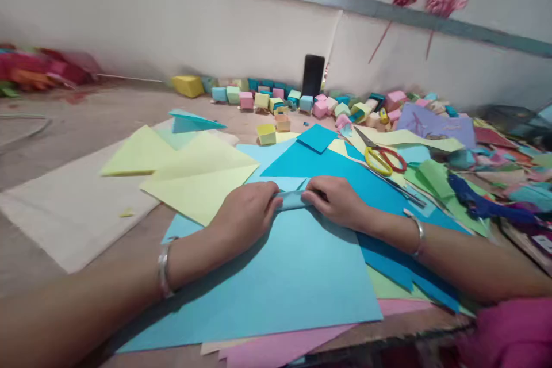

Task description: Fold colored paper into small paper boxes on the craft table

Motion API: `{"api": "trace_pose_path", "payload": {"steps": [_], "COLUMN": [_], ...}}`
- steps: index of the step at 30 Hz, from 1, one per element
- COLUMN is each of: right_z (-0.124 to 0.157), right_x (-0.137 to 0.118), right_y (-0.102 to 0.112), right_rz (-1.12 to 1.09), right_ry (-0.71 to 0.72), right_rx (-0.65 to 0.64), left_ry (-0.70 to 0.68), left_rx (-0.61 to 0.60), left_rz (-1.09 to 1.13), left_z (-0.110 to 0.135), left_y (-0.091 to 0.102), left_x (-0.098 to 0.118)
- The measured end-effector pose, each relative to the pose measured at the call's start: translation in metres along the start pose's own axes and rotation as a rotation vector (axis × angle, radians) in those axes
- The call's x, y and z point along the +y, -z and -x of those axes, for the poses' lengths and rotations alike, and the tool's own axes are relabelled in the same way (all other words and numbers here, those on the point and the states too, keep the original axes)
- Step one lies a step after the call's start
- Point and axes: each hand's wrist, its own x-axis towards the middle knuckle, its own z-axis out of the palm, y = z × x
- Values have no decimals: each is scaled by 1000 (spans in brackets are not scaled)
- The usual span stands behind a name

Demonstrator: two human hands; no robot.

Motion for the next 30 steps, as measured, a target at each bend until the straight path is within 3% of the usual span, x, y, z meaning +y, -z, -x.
{"api": "trace_pose_path", "payload": {"steps": [14,22,30], "right_z": [-1,1,0], "right_x": [-5,-10,-2], "right_y": [-1,2,1], "right_rz": [119,220,216], "right_ry": [-86,-161,-94], "right_rx": [-9,19,65], "left_ry": [76,98,141], "left_rx": [50,-20,-44], "left_rz": [54,162,268], "left_z": [-7,-7,-13], "left_y": [0,5,9], "left_x": [-5,-4,-6]}}
